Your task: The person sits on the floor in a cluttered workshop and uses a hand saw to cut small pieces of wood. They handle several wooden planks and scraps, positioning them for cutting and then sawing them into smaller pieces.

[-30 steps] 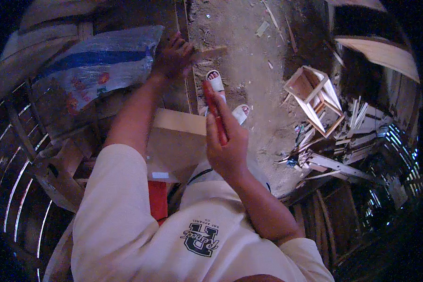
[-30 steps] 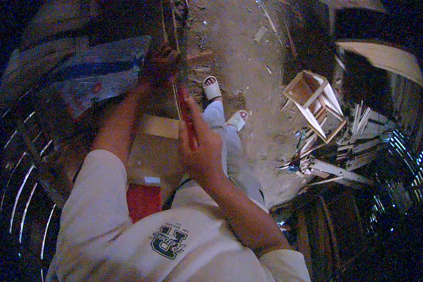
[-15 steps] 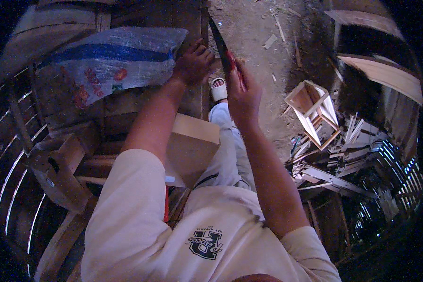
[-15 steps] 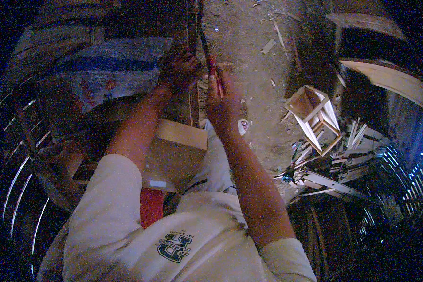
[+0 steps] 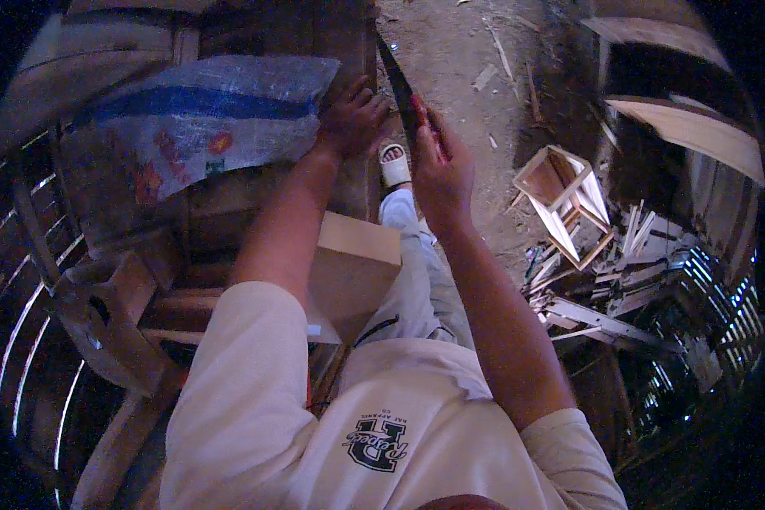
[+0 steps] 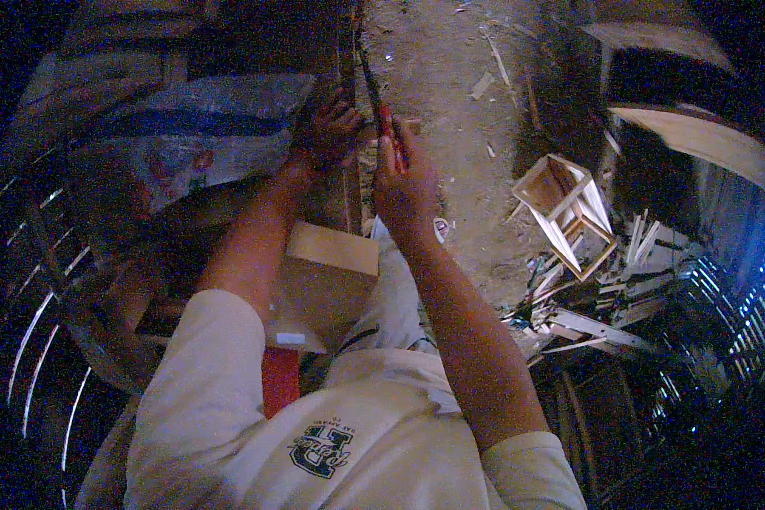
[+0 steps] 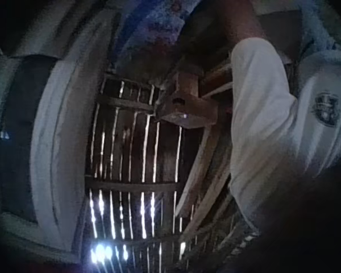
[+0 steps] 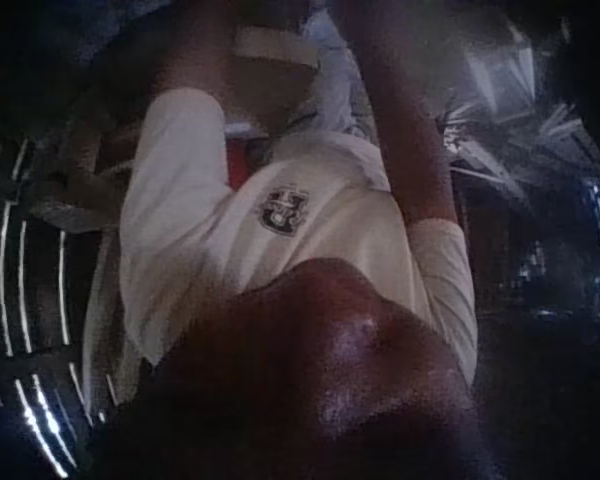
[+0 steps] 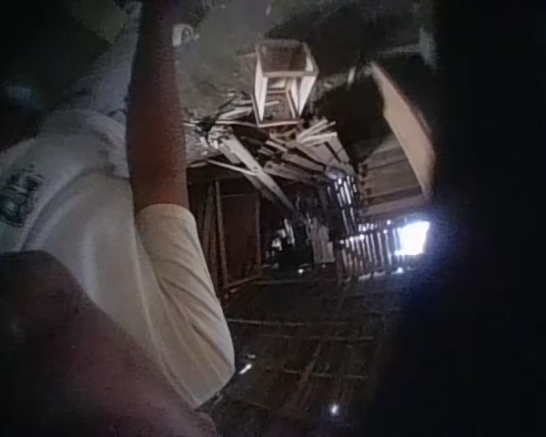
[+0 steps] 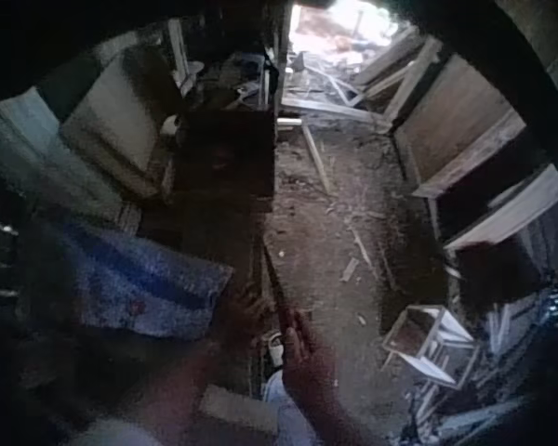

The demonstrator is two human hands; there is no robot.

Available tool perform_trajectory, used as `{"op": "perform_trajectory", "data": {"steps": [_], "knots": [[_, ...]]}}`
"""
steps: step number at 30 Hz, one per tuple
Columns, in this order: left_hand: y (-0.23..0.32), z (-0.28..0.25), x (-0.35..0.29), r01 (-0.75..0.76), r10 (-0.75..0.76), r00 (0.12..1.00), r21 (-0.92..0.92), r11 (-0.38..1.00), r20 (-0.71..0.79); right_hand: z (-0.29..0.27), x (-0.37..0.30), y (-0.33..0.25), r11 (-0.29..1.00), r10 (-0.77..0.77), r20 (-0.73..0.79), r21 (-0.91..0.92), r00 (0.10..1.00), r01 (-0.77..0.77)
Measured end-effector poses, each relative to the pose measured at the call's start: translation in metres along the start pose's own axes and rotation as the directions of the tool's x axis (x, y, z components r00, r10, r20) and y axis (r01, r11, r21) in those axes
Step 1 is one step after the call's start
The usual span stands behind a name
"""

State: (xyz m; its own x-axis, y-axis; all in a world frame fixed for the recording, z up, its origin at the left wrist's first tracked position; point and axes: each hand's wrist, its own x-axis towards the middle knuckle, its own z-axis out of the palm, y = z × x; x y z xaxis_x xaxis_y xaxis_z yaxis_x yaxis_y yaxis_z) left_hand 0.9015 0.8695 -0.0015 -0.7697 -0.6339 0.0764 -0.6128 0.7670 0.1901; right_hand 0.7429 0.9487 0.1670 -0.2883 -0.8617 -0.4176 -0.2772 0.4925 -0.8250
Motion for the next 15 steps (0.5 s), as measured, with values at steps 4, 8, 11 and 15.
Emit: {"op": "perform_trajectory", "data": {"steps": [4,8,11,15], "knots": [[-0.007,0.023,-0.009,-0.017,0.017,1.0,0.088,0.996,-0.002,-0.027,-0.063,-0.011,0.99,-0.136,-0.019,-0.027,0.99,0.136],[0.003,-0.021,-0.002,0.023,-0.021,0.996,-0.028,0.999,0.092,-0.059,-0.098,-0.04,0.959,0.254,0.086,0.107,0.963,-0.262],[0.0,-0.014,-0.005,0.01,-0.01,1.0,-0.088,0.996,0.001,-0.039,-0.057,-0.012,0.982,0.146,0.063,0.109,0.987,-0.152],[-0.004,0.005,-0.004,-0.009,0.007,0.999,-0.037,0.999,-0.038,-0.006,-0.009,-0.005,0.973,0.092,0.001,0.213,0.996,-0.09]]}}
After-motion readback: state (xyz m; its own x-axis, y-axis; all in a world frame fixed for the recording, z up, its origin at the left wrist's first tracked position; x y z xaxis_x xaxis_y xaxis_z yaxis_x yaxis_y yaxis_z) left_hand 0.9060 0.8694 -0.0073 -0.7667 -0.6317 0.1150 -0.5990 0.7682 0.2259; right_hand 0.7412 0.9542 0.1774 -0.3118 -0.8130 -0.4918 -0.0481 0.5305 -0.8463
